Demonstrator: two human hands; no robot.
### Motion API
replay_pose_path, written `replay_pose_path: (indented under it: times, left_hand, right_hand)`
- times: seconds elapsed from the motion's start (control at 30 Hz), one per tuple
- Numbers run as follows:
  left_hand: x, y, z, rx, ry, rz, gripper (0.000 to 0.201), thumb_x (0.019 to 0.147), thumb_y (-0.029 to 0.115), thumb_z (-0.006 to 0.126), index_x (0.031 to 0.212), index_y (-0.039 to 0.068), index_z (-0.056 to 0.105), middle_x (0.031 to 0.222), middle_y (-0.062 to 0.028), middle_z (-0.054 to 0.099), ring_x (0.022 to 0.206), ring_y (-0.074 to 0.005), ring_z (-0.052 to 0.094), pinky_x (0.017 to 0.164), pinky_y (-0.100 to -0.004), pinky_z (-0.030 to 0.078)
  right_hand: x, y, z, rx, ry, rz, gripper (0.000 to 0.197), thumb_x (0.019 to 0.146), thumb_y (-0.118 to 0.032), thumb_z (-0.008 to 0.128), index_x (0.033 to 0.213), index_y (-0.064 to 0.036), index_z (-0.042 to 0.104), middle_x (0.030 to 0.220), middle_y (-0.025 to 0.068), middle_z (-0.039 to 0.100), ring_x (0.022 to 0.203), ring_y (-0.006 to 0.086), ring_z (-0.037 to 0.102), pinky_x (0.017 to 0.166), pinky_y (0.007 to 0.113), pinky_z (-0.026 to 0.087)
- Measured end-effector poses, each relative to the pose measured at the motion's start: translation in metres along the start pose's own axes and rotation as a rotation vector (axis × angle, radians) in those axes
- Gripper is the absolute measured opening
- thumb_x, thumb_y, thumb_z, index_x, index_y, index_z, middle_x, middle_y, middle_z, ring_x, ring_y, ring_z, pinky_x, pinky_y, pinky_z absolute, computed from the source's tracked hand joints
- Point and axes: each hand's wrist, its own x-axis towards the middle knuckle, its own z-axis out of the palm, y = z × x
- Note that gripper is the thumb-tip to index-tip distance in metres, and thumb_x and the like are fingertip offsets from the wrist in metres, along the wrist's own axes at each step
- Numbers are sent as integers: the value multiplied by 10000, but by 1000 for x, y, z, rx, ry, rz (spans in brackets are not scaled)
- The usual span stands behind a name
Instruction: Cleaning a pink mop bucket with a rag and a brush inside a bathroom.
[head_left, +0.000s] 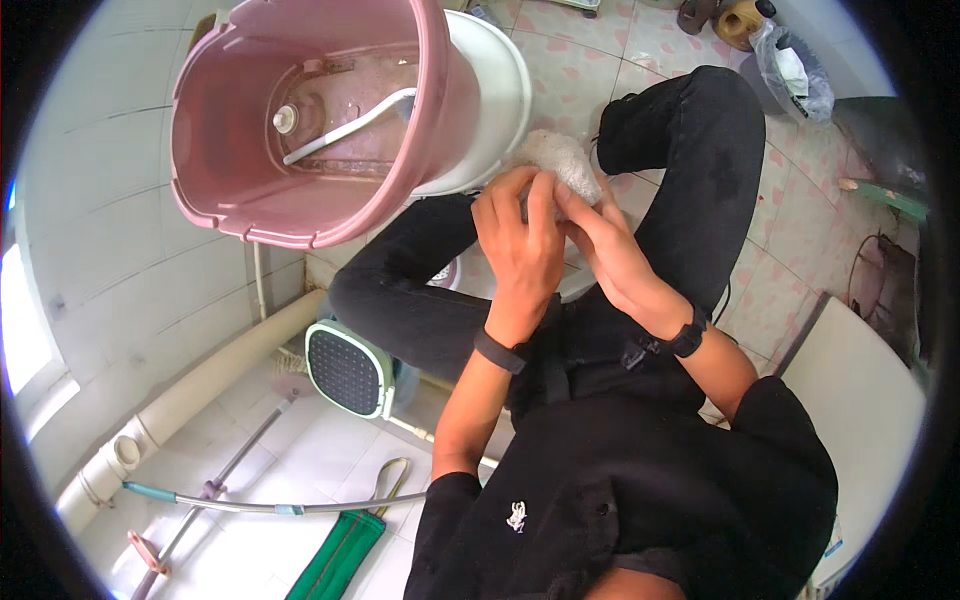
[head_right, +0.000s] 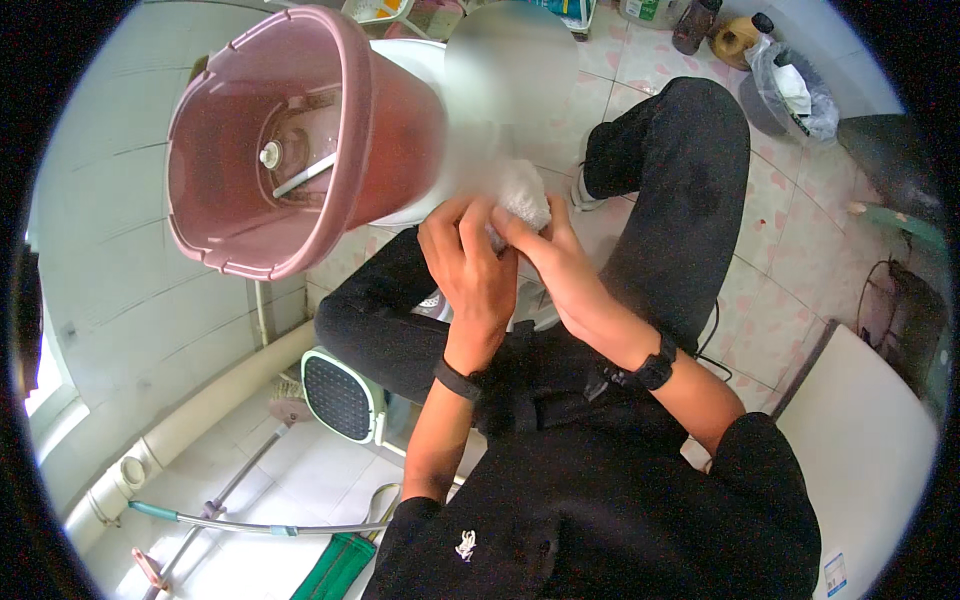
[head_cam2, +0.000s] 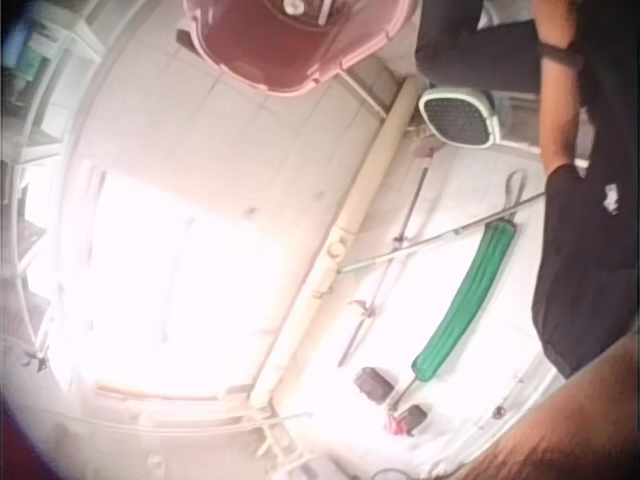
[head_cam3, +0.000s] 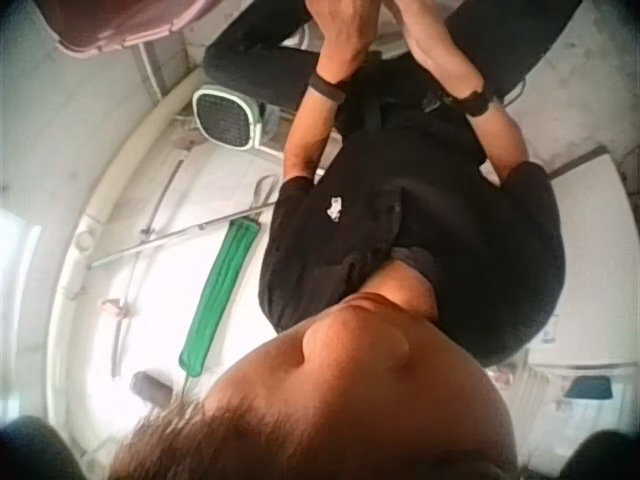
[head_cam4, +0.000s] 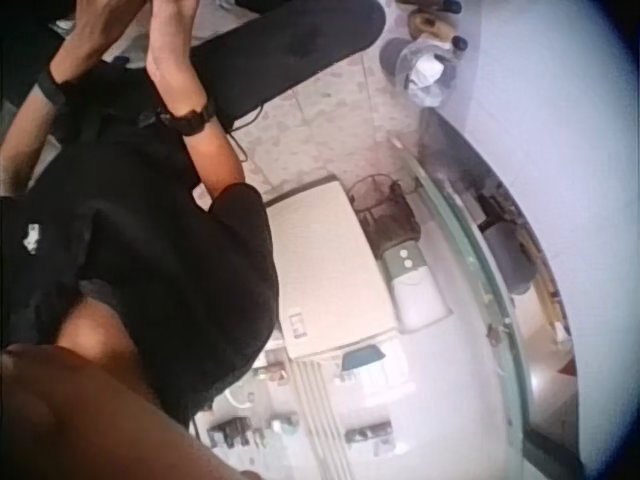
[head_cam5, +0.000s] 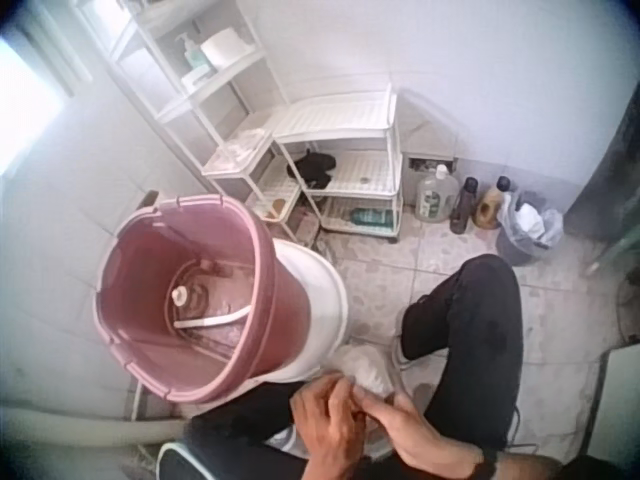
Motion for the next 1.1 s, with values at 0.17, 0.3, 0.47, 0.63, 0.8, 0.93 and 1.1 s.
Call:
replay_pose_path:
  times: [0.17,0.3,0.47,0.63,0.8,0.93,1.1]
  left_hand:
    - [-1,6,15,-25,-70,22,545,630,-59,724,1136,28,540,1106,-175,557,1026,-392,546,886,-477,443]
    - [0,3,13,9,-62,3,505,698,9,738,1162,24,538,1188,-179,564,1079,-372,547,859,-448,450]
    - [18,4,4,-104,-164,10,679,735,30,780,1313,-4,424,1177,-207,579,1102,-384,548,920,-430,458]
    - [47,10,-83,34,-293,187,664,774,99,790,1348,-1,473,1145,-170,633,1042,-326,602,916,-409,471]
    - [76,-23,-107,383,-36,176,607,799,173,792,1326,25,530,1325,-151,576,1215,-304,544,1040,-454,395]
    - [83,-36,-97,596,-77,191,628,773,86,753,1367,64,550,1380,-118,565,1252,-321,530,1048,-462,408]
    - [86,-40,-91,545,-18,178,610,696,-88,657,1295,20,618,1359,-130,601,1112,-317,630,896,-439,526]
  right_hand:
    - [5,-5,-9,59,-18,83,416,971,-274,638,1303,-47,533,1224,44,598,1123,141,557,980,313,425]
    - [5,-8,-2,147,-27,34,390,956,-226,635,1291,-48,547,1194,46,615,1116,138,559,978,319,422]
    - [29,-1,-6,92,-10,-65,564,934,-269,640,1428,-81,442,1289,56,566,1185,159,531,1013,340,407]
    - [55,-13,-11,140,49,-137,570,911,-258,616,1425,-78,451,1303,62,569,1181,161,536,1010,330,409]
    - [91,-1,35,-116,131,-525,602,908,-140,646,1439,-48,379,1322,95,548,1216,203,520,1054,364,397]
    - [86,-6,71,-480,54,-1093,719,832,-34,683,1465,-44,345,1394,206,454,1323,362,456,1095,440,391]
    - [114,42,48,-753,16,-1220,743,821,-24,685,1484,-75,352,1427,193,412,1331,355,454,1081,435,437]
